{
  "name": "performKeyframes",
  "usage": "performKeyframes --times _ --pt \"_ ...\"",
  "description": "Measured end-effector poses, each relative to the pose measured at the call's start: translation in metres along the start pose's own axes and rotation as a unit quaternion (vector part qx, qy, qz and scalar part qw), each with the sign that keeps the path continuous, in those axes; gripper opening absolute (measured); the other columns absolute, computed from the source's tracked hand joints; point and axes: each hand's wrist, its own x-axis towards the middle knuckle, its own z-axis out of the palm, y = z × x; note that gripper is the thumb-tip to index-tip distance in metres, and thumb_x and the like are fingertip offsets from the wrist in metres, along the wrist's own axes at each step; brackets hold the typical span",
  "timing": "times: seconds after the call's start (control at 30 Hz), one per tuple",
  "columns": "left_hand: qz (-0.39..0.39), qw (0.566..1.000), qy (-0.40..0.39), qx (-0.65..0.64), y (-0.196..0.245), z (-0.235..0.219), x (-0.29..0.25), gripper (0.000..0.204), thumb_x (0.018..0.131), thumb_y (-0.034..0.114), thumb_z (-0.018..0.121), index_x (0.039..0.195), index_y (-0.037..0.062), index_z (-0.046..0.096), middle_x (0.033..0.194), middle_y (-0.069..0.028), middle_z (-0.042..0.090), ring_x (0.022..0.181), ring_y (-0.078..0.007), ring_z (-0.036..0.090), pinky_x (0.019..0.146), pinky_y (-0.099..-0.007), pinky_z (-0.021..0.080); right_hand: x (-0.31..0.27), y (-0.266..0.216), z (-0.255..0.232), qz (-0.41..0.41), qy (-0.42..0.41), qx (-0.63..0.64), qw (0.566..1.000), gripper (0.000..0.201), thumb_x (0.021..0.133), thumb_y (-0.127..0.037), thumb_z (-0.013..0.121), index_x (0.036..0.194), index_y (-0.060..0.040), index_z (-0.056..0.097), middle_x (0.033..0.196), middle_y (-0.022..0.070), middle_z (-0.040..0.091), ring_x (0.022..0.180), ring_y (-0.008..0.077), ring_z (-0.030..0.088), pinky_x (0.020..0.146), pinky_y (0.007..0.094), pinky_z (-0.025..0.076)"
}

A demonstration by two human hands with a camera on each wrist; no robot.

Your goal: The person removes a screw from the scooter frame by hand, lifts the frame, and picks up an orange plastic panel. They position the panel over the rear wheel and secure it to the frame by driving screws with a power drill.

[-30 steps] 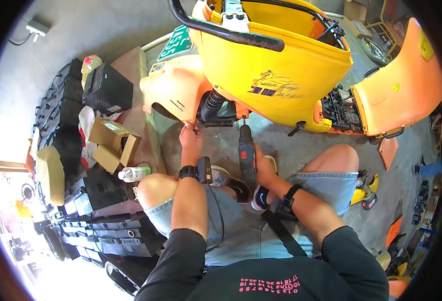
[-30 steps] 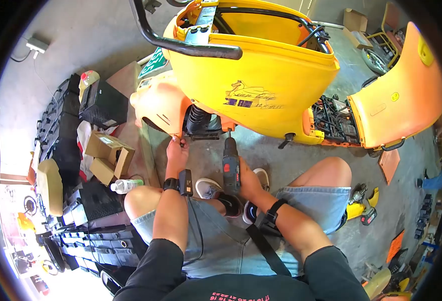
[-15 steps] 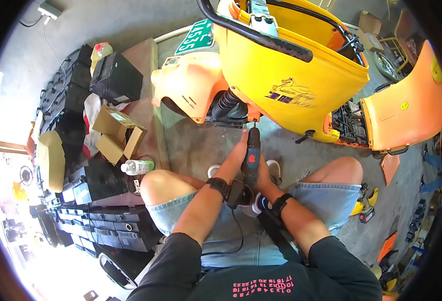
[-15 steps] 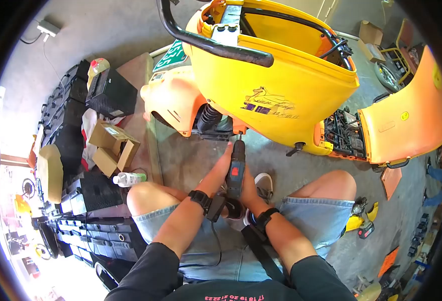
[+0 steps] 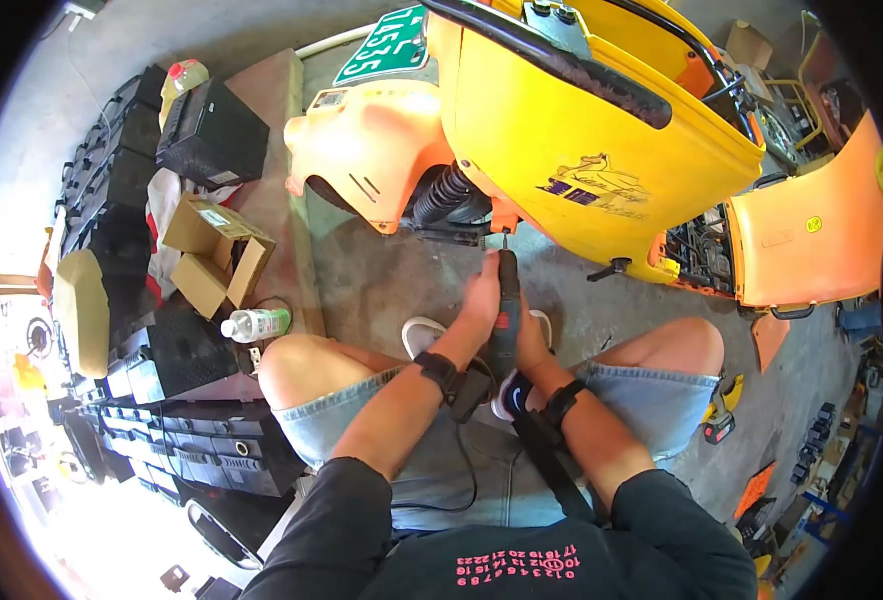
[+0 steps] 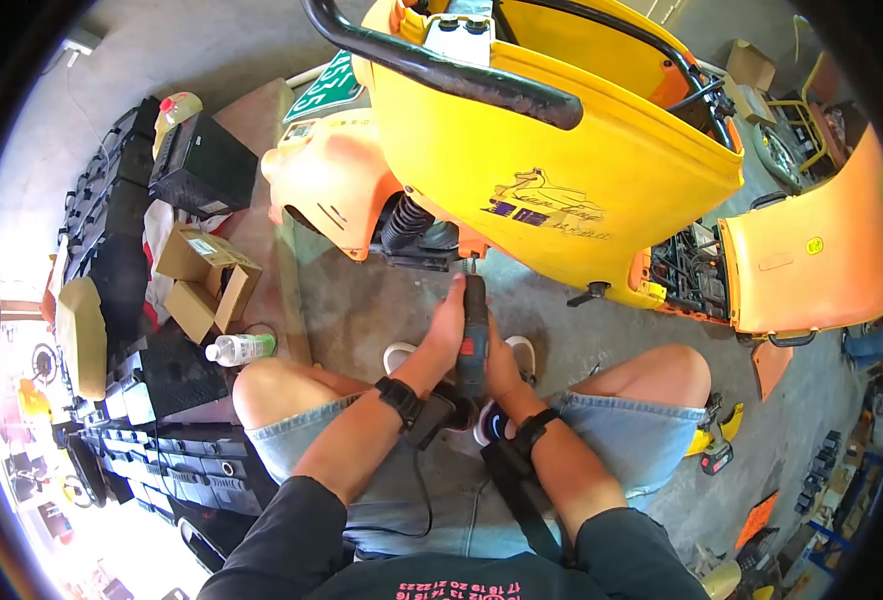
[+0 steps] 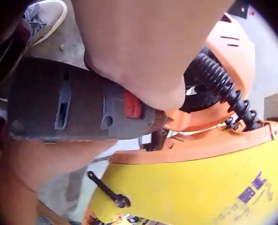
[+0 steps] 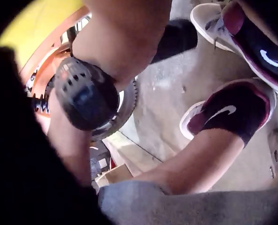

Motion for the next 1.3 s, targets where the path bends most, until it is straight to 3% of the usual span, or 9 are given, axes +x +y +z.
performKeyframes --times 0.03,0.13,0.37,0.43,0.53,0.73,1.17,1.23,1.3 --pt "-0.007 0.998 -0.051 -0.047 0.022 0.003 -0.023 0.069 0.096 0.063 0.034 0.097 0.0009 0.064 0.07 -0.0069 0.061 0.053 -0.0175 0.057 0.051 -0.0309 0.048 0.011 0.005 0.001 0.052 0.012 0.239 0.97 0.072 0.091 -0.014 0.059 0.151 -0.0086 0.02 0.115 0.0134 0.061 0.098 0.0223 0.063 0.084 0.0326 0.05" --pt "-0.063 0.992 -0.077 -0.074 0.048 -0.001 -0.036 0.074 0.096 0.065 0.029 0.101 -0.0002 0.064 0.068 -0.0066 0.059 0.05 -0.0183 0.055 0.048 -0.0318 0.049 0.016 0.019 0.0 0.044 -0.08 0.099 0.991 0.067 0.096 -0.015 0.053 0.152 -0.0105 0.017 0.122 0.011 0.057 0.103 0.0177 0.058 0.087 0.0298 0.048" --pt "-0.026 0.994 -0.095 -0.046 0.04 -0.007 -0.027 0.072 0.098 0.061 0.029 0.103 -0.0016 0.064 0.072 -0.0074 0.062 0.056 -0.0168 0.058 0.053 -0.0301 0.05 0.024 0.014 0.005 0.048 -0.075 0.164 0.982 0.067 0.097 -0.013 0.052 0.153 -0.0111 0.015 0.125 0.012 0.056 0.105 0.0189 0.058 0.09 0.031 0.047" --pt "-0.023 0.994 -0.095 -0.047 0.035 -0.007 -0.02 0.07 0.099 0.06 0.031 0.103 -0.0015 0.064 0.074 -0.0076 0.063 0.057 -0.0163 0.058 0.054 -0.0295 0.05 0.013 -0.016 0.002 -0.088 -0.035 -0.006 0.995 0.075 0.091 -0.013 0.059 0.152 -0.0097 0.015 0.124 0.0159 0.057 0.106 0.0248 0.06 0.091 0.0332 0.047" --pt "-0.024 0.992 -0.1 -0.067 0.029 -0.006 -0.022 0.066 0.099 0.058 0.034 0.103 -0.0011 0.064 0.076 -0.0074 0.063 0.059 -0.0156 0.059 0.055 -0.0289 0.05 0.008 -0.018 -0.003 -0.132 -0.034 -0.095 0.986 0.082 0.086 -0.013 0.064 0.151 -0.009 0.015 0.122 0.0212 0.058 0.107 0.0331 0.062 0.09 0.0361 0.048" --pt "-0.035 0.991 -0.109 -0.072 0.026 -0.009 -0.028 0.064 0.099 0.057 0.035 0.101 -0.0005 0.064 0.074 -0.0056 0.062 0.058 -0.015 0.057 0.055 -0.0285 0.05 -0.002 -0.019 -0.004 -0.109 -0.032 -0.075 0.991 0.087 0.082 -0.013 0.067 0.151 -0.0087 0.014 0.116 0.0259 0.062 0.102 0.0415 0.064 0.085 0.0407 0.05" --pt "-0.035 0.99 -0.126 -0.056 0.033 -0.009 -0.032 0.059 0.1 0.053 0.037 0.105 -0.0006 0.061 0.079 -0.0074 0.063 0.059 -0.0156 0.059 0.055 -0.0291 0.05 -0.002 -0.023 0.004 -0.116 -0.01 -0.061 0.991 0.082 0.086 -0.009 0.061 0.152 -0.0104 0.014 0.114 0.0228 0.062 0.102 0.0361 0.065 0.085 0.0374 0.05" --pt "-0.027 0.991 -0.119 -0.049 0.031 -0.009 -0.026 0.059 0.1 0.053 0.038 0.105 -0.0007 0.061 0.079 -0.0076 0.063 0.059 -0.0159 0.059 0.055 -0.0292 0.05 -0.001 -0.026 0.007 -0.02 0.0 0.1 0.995 0.08 0.086 -0.01 0.062 0.152 -0.0105 0.016 0.113 0.0217 0.062 0.098 0.0317 0.066 0.082 0.0347 0.051" --pt "-0.022 0.992 -0.114 -0.042 0.029 -0.008 -0.025 0.058 0.1 0.052 0.038 0.105 -0.0009 0.061 0.079 -0.0078 0.063 0.059 -0.0161 0.059 0.055 -0.0293 0.05 0.0 -0.018 0.007 0.0 0.006 0.086 0.996 0.081 0.085 -0.011 0.064 0.151 -0.01 0.017 0.109 0.0209 0.063 0.094 0.0303 0.067 0.079 0.0337 0.051"
